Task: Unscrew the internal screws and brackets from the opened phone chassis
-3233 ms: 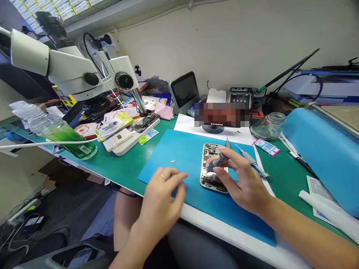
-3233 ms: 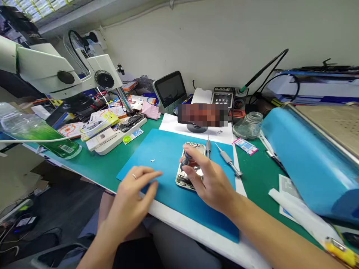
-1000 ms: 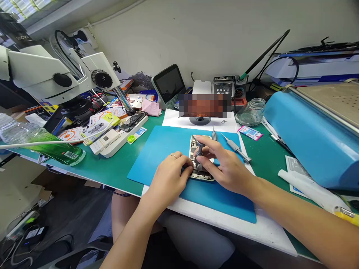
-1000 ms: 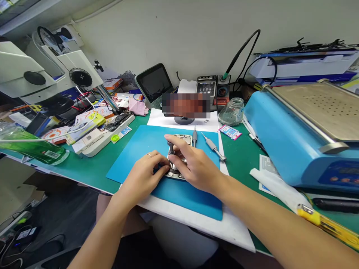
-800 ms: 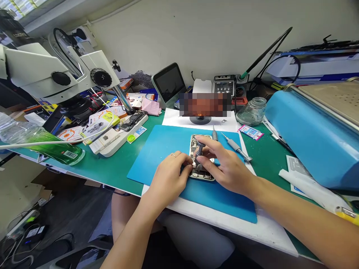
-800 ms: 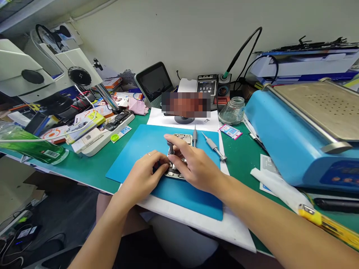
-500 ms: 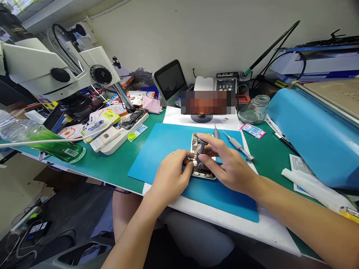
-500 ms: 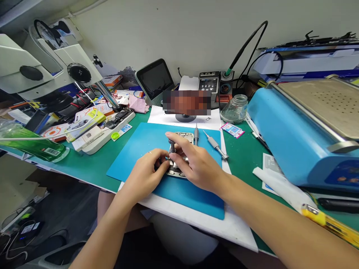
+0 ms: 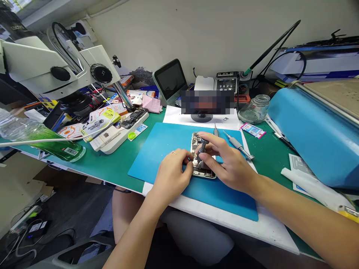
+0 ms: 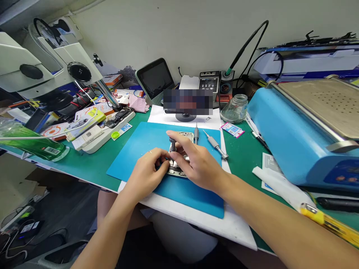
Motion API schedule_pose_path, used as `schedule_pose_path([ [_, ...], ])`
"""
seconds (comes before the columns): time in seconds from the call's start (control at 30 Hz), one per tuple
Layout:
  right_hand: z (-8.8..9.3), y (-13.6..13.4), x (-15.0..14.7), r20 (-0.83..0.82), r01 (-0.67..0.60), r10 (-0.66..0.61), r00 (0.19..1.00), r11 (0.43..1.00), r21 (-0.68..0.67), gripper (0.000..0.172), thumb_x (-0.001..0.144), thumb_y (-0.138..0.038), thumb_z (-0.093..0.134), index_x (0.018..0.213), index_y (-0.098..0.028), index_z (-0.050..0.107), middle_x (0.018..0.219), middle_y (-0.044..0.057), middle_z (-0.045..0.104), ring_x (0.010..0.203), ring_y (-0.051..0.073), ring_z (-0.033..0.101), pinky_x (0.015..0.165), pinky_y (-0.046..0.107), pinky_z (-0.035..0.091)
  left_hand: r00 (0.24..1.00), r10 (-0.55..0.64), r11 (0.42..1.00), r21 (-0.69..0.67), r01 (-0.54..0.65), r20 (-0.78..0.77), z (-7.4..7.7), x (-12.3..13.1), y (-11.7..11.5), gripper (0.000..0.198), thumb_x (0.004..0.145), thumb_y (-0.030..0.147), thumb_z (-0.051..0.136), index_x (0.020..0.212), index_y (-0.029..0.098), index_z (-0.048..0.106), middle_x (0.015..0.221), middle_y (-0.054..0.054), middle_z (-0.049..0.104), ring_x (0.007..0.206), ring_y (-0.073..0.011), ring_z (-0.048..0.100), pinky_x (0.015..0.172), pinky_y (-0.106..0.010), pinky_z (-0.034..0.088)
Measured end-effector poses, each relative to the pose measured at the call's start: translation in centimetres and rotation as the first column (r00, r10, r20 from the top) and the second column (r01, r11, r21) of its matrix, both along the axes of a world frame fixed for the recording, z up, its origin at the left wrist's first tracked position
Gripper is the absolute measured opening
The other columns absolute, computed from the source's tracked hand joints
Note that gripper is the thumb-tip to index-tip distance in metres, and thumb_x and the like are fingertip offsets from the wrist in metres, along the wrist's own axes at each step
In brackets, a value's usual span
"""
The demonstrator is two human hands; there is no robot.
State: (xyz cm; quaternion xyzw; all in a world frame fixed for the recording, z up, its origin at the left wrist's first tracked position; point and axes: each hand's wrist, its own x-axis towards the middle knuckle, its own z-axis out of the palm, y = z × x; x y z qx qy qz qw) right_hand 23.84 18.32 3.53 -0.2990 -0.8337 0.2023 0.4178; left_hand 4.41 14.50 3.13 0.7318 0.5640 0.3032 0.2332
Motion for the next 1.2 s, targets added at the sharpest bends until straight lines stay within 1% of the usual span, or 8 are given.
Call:
schedule_pose_path([
  [0.3,-0.05,0.16,0.0,-0.02,-0.016,0.016,1.0,0.999,0.038,0.054,0.104,-0.019,0.055,0.154,-0.034,0.039,0.105,0.002,0.074,0.088,0.018,0.076,0.08,0.035,0.066,1.0,0.002,1.0,0.014,-0.002,0.003,-0.01,-0.03,-0.1,0.011,0.099,0.016,0.054,0.097,0.025,0.061,0.091,0.001,0.065,0.087,-0.0206,0.06,0.075,-0.034,0.042],
  [0.47,0.03,0.04,0.07,-0.011,-0.019,0.019,1.0,0.999,0.035,0.056,0.103,-0.016,0.055,0.154,-0.034,0.038,0.104,0.002,0.073,0.09,0.018,0.076,0.081,0.035,0.066,1.0,0.001,1.0,0.014,-0.001,0.011,0.02,0.04,-0.17,0.013,0.1,0.016,0.052,0.098,0.025,0.061,0.091,0.0,0.064,0.088,-0.0205,0.059,0.076,-0.034,0.041],
  [0.7,0.13,0.0,0.09,0.003,-0.017,0.017,1.0,0.999,0.044,0.056,0.104,-0.015,0.055,0.154,-0.032,0.038,0.109,0.003,0.073,0.093,0.018,0.077,0.083,0.036,0.067,1.0,-0.006,1.0,0.025,0.005,0.013,-0.08,0.14,-0.02,0.013,0.098,0.014,0.053,0.097,0.024,0.061,0.091,0.001,0.063,0.088,-0.0209,0.058,0.077,-0.035,0.041],
  [0.93,-0.16,0.21,0.23,0.008,-0.009,0.009,1.0,0.998,0.055,0.055,0.104,-0.017,0.056,0.154,-0.031,0.039,0.105,0.003,0.073,0.091,0.018,0.077,0.082,0.034,0.067,1.0,-0.005,1.0,0.026,0.004,0.025,-0.13,0.15,-0.11,0.014,0.098,0.015,0.052,0.096,0.024,0.062,0.091,0.0,0.063,0.088,-0.0217,0.058,0.077,-0.035,0.041],
  [1.1,-0.13,0.24,0.31,-0.001,0.001,-0.001,1.0,0.997,0.075,0.055,0.104,-0.017,0.055,0.154,-0.033,0.038,0.102,0.002,0.073,0.088,0.017,0.077,0.077,0.032,0.067,0.998,0.012,0.999,0.038,-0.015,0.065,-0.26,-0.08,-0.12,0.018,0.1,0.012,0.049,0.099,0.025,0.062,0.096,-0.001,0.068,0.092,-0.0221,0.062,0.08,-0.035,0.044],
  [1.2,-0.13,0.24,0.34,-0.003,0.009,-0.009,1.0,0.997,0.082,0.056,0.104,-0.017,0.056,0.154,-0.033,0.038,0.102,0.002,0.074,0.09,0.019,0.077,0.075,0.032,0.067,0.994,0.035,0.998,0.052,-0.041,0.102,-0.31,-0.17,0.02,0.021,0.099,0.01,0.049,0.103,0.025,0.063,0.1,0.0,0.071,0.095,-0.0206,0.065,0.082,-0.034,0.046],
])
